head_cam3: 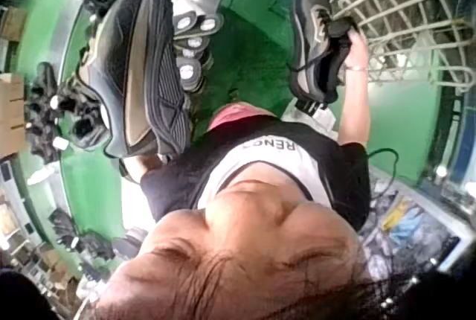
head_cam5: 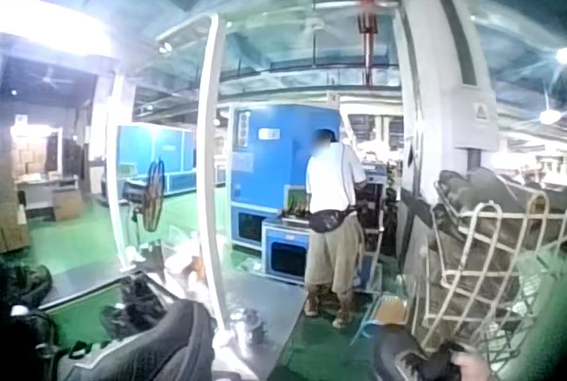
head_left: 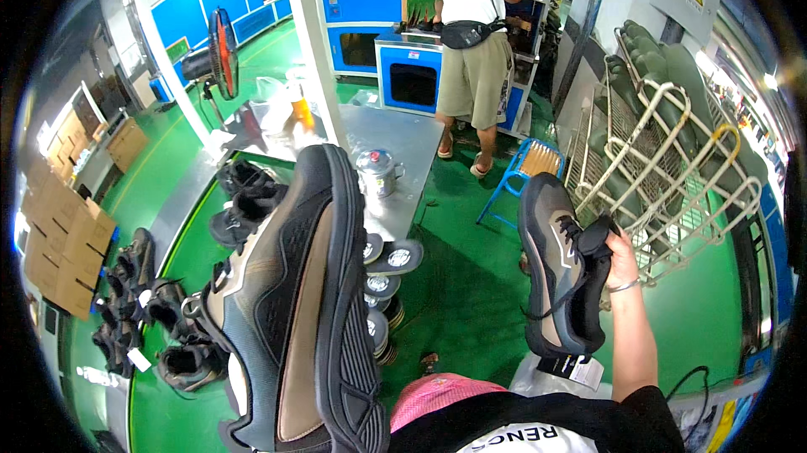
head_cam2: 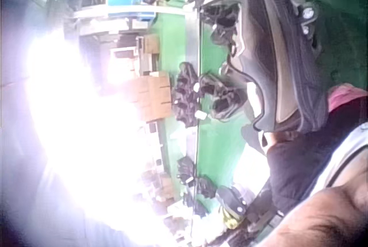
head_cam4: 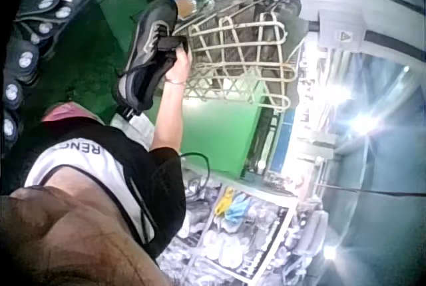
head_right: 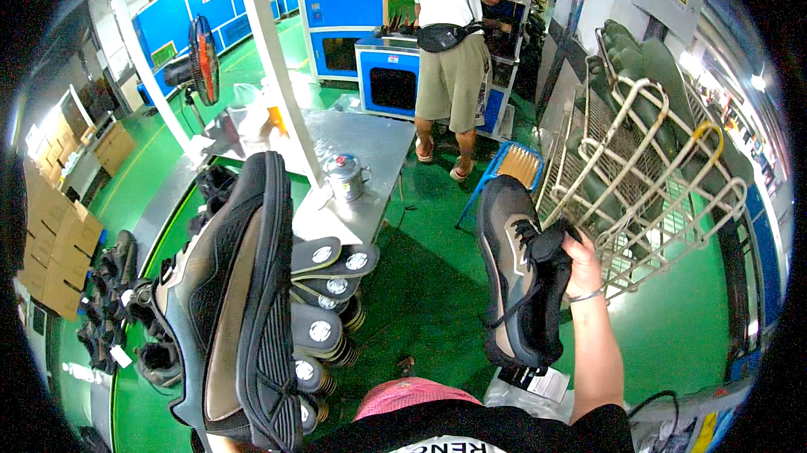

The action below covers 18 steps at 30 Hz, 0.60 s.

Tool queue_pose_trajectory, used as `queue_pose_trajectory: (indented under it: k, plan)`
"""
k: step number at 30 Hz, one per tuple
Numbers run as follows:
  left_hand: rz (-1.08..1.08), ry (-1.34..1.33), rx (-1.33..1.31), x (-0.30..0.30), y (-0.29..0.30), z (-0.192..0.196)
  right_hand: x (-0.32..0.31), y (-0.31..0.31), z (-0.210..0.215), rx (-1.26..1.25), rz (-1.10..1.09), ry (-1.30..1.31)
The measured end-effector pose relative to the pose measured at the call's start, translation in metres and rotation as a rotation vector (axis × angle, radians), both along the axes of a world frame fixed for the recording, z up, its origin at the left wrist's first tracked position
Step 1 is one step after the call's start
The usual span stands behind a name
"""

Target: The person places insoles into black and brown shoes on an assembly line. They pick up insoles from a nearby container and insert them one by one into the shoes, then place the paired items back on the conveyor belt.

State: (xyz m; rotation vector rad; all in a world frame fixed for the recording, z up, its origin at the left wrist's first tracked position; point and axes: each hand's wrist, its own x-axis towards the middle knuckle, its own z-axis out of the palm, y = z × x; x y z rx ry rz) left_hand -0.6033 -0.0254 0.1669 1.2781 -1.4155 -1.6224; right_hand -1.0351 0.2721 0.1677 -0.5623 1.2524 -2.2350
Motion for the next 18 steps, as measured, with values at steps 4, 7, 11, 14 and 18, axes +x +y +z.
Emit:
queue_pose_trajectory:
  k: [4, 7, 11, 14, 18]
  plan:
    - [-0.183, 0.095, 0.089, -0.105, -0.036, 0.013, -0.053, -0.037, 0.01, 0.032, -0.105, 0.03]
    - [-0.269, 0.15, 0.142, -0.178, -0.053, 0.031, -0.108, -0.075, 0.01, 0.026, 0.024, 0.048]
    - [-0.286, 0.229, 0.246, -0.304, -0.068, 0.026, -0.196, -0.141, -0.016, 0.012, 0.123, 0.052]
    - [-0.176, 0.152, 0.207, -0.401, -0.072, 0.021, -0.261, -0.2, -0.048, 0.076, 0.204, 0.034]
    - [0.021, 0.344, 0.221, -0.518, -0.102, -0.057, -0.352, -0.278, -0.099, 0.183, 0.279, 0.146]
